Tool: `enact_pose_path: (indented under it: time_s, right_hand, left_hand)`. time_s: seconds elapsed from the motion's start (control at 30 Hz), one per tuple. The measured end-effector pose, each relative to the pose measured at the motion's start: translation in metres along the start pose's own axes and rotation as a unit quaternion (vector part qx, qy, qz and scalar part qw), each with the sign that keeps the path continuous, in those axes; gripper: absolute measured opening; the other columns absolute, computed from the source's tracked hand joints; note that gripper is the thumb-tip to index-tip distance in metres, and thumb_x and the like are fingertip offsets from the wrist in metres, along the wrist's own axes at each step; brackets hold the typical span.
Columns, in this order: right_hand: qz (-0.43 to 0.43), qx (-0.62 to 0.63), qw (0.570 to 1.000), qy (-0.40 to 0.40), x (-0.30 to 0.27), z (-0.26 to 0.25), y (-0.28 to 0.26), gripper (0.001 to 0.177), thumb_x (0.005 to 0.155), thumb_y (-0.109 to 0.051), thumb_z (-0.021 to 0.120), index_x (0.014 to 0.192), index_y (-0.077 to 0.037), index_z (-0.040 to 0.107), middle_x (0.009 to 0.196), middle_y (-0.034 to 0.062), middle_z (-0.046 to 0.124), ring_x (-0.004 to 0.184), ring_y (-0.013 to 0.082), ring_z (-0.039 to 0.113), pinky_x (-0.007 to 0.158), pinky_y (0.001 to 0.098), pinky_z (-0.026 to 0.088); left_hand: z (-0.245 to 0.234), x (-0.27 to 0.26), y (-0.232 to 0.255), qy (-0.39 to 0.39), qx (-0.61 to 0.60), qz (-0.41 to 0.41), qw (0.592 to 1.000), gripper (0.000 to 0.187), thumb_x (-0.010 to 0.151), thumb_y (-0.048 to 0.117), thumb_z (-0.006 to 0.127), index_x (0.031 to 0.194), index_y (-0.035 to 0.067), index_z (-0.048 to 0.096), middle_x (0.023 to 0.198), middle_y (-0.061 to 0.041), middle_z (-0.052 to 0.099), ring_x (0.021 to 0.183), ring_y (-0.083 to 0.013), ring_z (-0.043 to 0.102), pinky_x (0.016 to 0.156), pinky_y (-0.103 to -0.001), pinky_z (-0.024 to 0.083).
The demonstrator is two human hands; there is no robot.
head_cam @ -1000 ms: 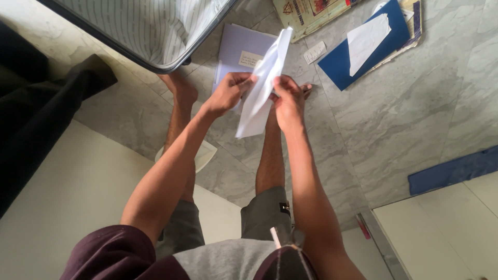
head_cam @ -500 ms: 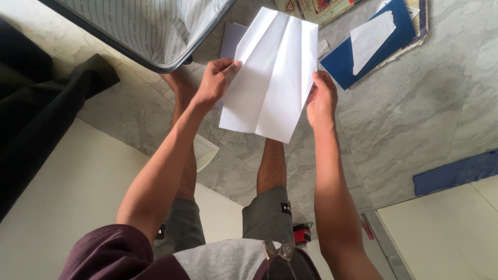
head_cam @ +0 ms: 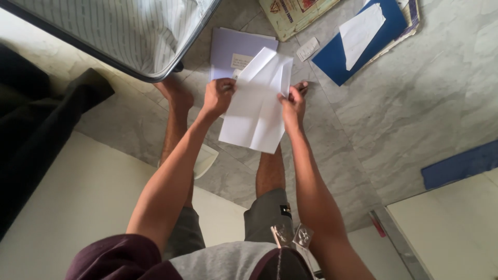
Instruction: Packing documents, certificates, books, and clothing into a suitcase.
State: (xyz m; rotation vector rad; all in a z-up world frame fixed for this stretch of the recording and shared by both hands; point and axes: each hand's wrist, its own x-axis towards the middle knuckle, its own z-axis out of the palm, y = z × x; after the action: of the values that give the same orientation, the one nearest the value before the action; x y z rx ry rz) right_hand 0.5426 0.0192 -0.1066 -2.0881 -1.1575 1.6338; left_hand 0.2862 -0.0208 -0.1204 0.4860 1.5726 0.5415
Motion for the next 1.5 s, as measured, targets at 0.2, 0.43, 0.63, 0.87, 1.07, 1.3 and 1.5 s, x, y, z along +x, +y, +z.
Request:
enact_pose_path:
  time_s: [0.2, 0.43, 0.63, 0.87, 1.07, 1.3, 1.5]
  right_hand:
    - [-0.086, -0.203, 0.971, 0.094, 0.012, -0.036, 0.090, 0.040, 0.093, 0.000, 0.062, 0.133, 0.005, 0.059, 0.117, 0.0228, 0.069, 0.101, 0.0293, 0.070, 0.086, 0.0405, 0.055]
    - [-0.044, -0.090, 0.983, 0.151, 0.016, -0.081, 0.045, 0.042, 0.091, -0.011, 0.078, 0.124, 0.005, 0.058, 0.114, 0.0201, 0.070, 0.101, 0.0315, 0.071, 0.087, 0.0404, 0.057]
    - [-0.101, -0.114, 0.969, 0.193, 0.042, -0.116, 0.088, 0.050, 0.085, -0.018, 0.090, 0.121, 0.003, 0.062, 0.112, 0.0189, 0.072, 0.100, 0.0306, 0.071, 0.086, 0.0412, 0.057]
    - [-0.099, -0.097, 0.974, 0.177, 0.045, -0.125, 0.110, 0.045, 0.090, -0.017, 0.087, 0.121, 0.004, 0.061, 0.113, 0.0198, 0.072, 0.101, 0.0324, 0.071, 0.088, 0.0434, 0.058]
    - [-0.063, -0.116, 0.977, 0.169, 0.033, -0.117, 0.084, 0.038, 0.088, -0.014, 0.081, 0.115, 0.005, 0.063, 0.111, 0.0211, 0.070, 0.100, 0.0333, 0.071, 0.085, 0.0439, 0.057]
    - [-0.198, -0.222, 0.944, 0.143, 0.058, -0.042, 0.081, 0.026, 0.085, -0.016, 0.084, 0.093, 0.004, 0.069, 0.096, 0.0213, 0.070, 0.091, 0.0401, 0.068, 0.081, 0.0485, 0.053]
    - [-0.084, -0.121, 0.989, -0.004, 0.055, 0.043, 0.042, 0.028, 0.081, -0.019, 0.084, 0.089, 0.004, 0.071, 0.083, 0.0199, 0.071, 0.073, 0.0340, 0.070, 0.069, 0.0423, 0.053]
  left_hand:
    - [0.022, 0.020, -0.049, 0.030, 0.194, 0.054, 0.979, 0.034, 0.078, 0.000, 0.061, 0.105, 0.009, 0.079, 0.103, -0.018, 0.078, 0.089, -0.0326, 0.073, 0.081, -0.042, 0.058]
    - [0.069, 0.086, -0.061, -0.109, 0.476, 0.064, 0.870, 0.111, 0.074, 0.004, 0.068, 0.160, 0.008, -0.002, 0.104, -0.032, 0.070, 0.089, -0.0429, 0.069, 0.075, -0.049, 0.057]
    - [0.097, 0.182, -0.062, -0.074, 0.560, 0.064, 0.823, 0.103, 0.088, 0.004, 0.063, 0.167, 0.012, -0.003, 0.109, -0.028, 0.068, 0.094, -0.0403, 0.071, 0.075, -0.049, 0.058]
    - [0.099, 0.219, -0.111, -0.022, 0.538, 0.170, 0.825, 0.057, 0.092, 0.002, 0.063, 0.145, 0.004, 0.043, 0.115, -0.022, 0.071, 0.099, -0.0366, 0.072, 0.076, -0.048, 0.060]
    - [0.070, 0.133, -0.029, -0.036, 0.478, 0.119, 0.870, 0.067, 0.073, -0.001, 0.065, 0.139, 0.003, 0.049, 0.096, -0.023, 0.069, 0.088, -0.0410, 0.067, 0.072, -0.049, 0.055]
    - [-0.025, 0.079, 0.015, -0.105, 0.416, 0.205, 0.880, 0.024, 0.072, 0.004, 0.068, 0.094, 0.014, 0.063, 0.080, -0.013, 0.069, 0.080, -0.0371, 0.068, 0.070, -0.046, 0.051]
    - [-0.073, 0.071, 0.023, -0.112, 0.382, 0.240, 0.885, 0.021, 0.071, 0.000, 0.064, 0.089, 0.011, 0.061, 0.086, -0.012, 0.070, 0.081, -0.0375, 0.068, 0.072, -0.045, 0.053]
